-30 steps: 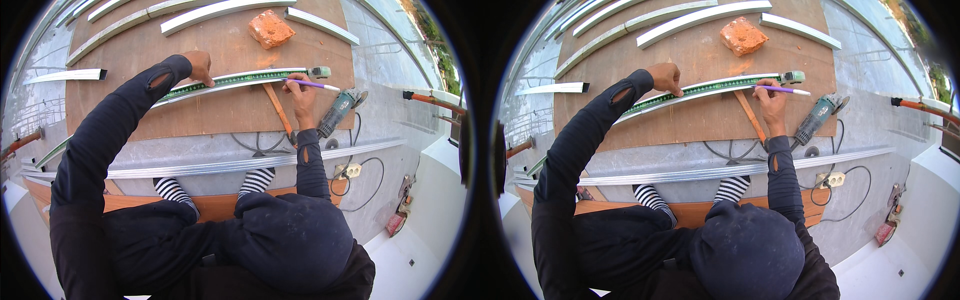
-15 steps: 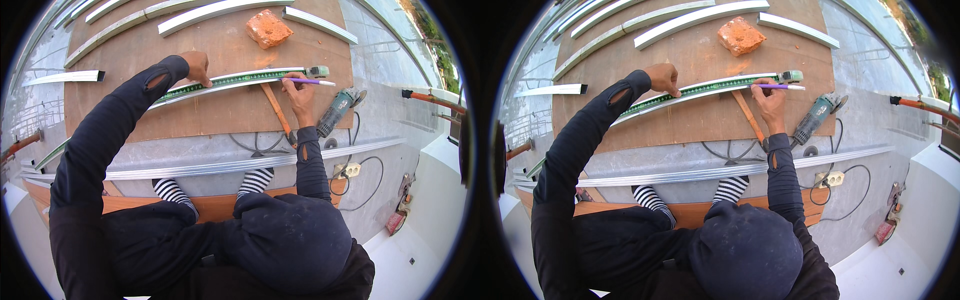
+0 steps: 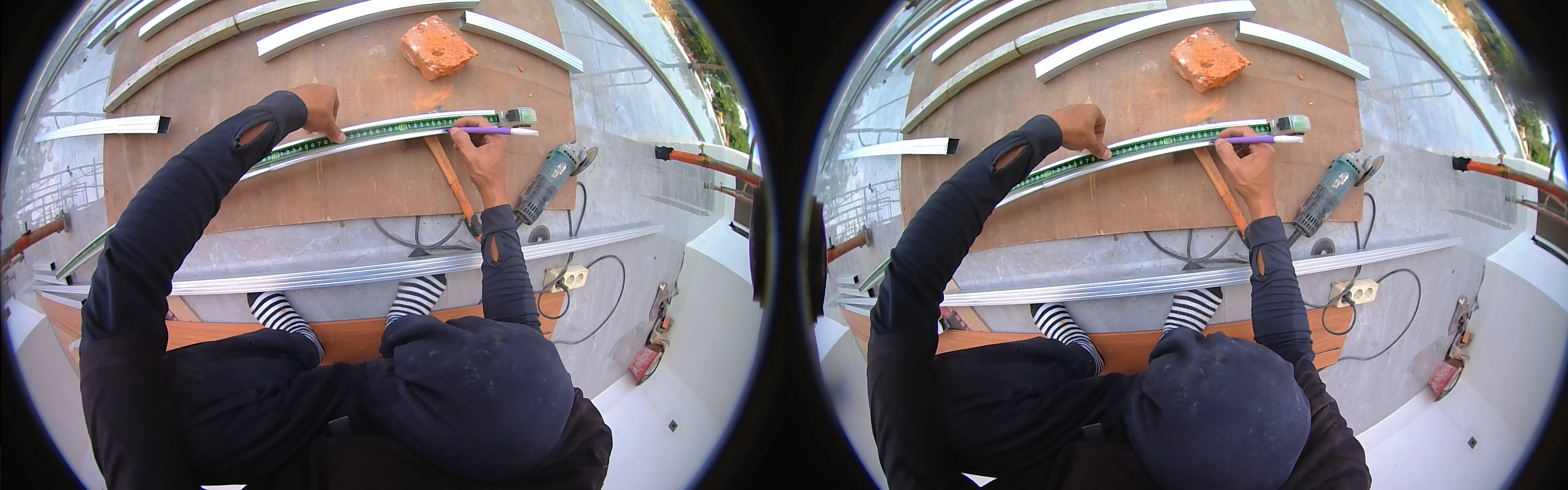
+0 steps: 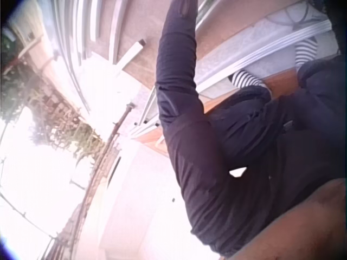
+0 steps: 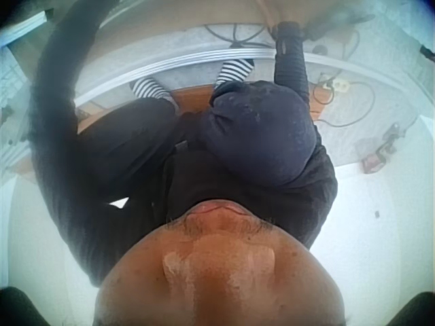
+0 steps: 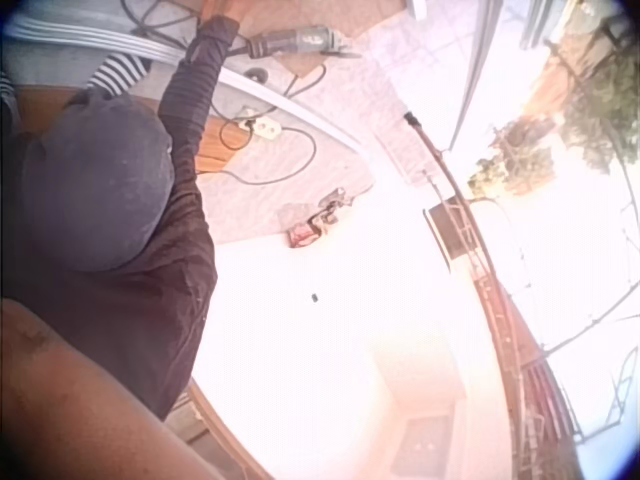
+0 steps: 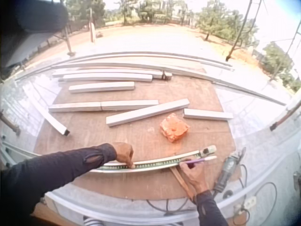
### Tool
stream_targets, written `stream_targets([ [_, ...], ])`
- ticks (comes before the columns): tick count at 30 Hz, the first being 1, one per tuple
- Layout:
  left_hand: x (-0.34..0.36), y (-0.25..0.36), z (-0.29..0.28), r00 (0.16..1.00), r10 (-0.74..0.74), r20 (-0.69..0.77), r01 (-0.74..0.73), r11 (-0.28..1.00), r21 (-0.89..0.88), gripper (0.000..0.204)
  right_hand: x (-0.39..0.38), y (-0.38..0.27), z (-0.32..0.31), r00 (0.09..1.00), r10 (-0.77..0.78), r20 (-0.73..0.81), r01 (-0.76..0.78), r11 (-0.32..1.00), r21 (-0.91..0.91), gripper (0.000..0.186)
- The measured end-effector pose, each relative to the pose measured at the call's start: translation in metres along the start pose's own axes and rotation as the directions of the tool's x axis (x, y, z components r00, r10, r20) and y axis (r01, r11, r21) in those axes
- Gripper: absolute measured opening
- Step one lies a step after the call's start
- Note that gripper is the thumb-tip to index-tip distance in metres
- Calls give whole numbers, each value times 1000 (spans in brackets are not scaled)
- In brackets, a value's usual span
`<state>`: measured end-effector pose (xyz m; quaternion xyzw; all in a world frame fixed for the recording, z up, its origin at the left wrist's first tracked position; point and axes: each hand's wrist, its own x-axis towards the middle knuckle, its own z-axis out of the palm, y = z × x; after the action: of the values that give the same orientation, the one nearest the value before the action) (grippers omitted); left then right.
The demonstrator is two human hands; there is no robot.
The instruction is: The person measures and marks aluminum profiles using a measuring tape and a pencil, then cuts a profile with an angle grinder. The person also moves several aluminum profiles and wood boards around the work area on a wooden platform.
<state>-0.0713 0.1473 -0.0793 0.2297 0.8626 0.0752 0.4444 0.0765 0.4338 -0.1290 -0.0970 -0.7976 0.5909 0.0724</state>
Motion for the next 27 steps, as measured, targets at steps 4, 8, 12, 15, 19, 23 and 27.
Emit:
stream_targets([
  [4,1,1,0,1000,2,2,-2,1000,0,36,1,1,-2,1000,1,13,-1,1000,-24,13],
  [8,1,1,0,1000,-9,0,9,1000,7,36,2,4,-3,997,-14,72,19,998,-61,14],
  [12,1,-2,2,1000,-6,-6,6,1000,-8,37,1,1,-1,999,-6,52,8,999,-47,14],
  [15,1,0,0,1000,-9,-3,9,1000,-11,37,2,2,-2,1000,6,24,-5,1000,-19,15],
  [19,1,1,-1,1000,-5,5,5,1000,-8,37,2,2,-1,1000,-1,31,1,1000,-19,15],
  [23,2,-1,0,1000,-1,5,1,1000,-6,37,2,0,0,999,2,36,-1,1000,-25,15],
  [27,2,-1,0,1000,2,7,-2,1000,-6,38,1,-1,0,999,-22,31,23,999,-38,15],
])
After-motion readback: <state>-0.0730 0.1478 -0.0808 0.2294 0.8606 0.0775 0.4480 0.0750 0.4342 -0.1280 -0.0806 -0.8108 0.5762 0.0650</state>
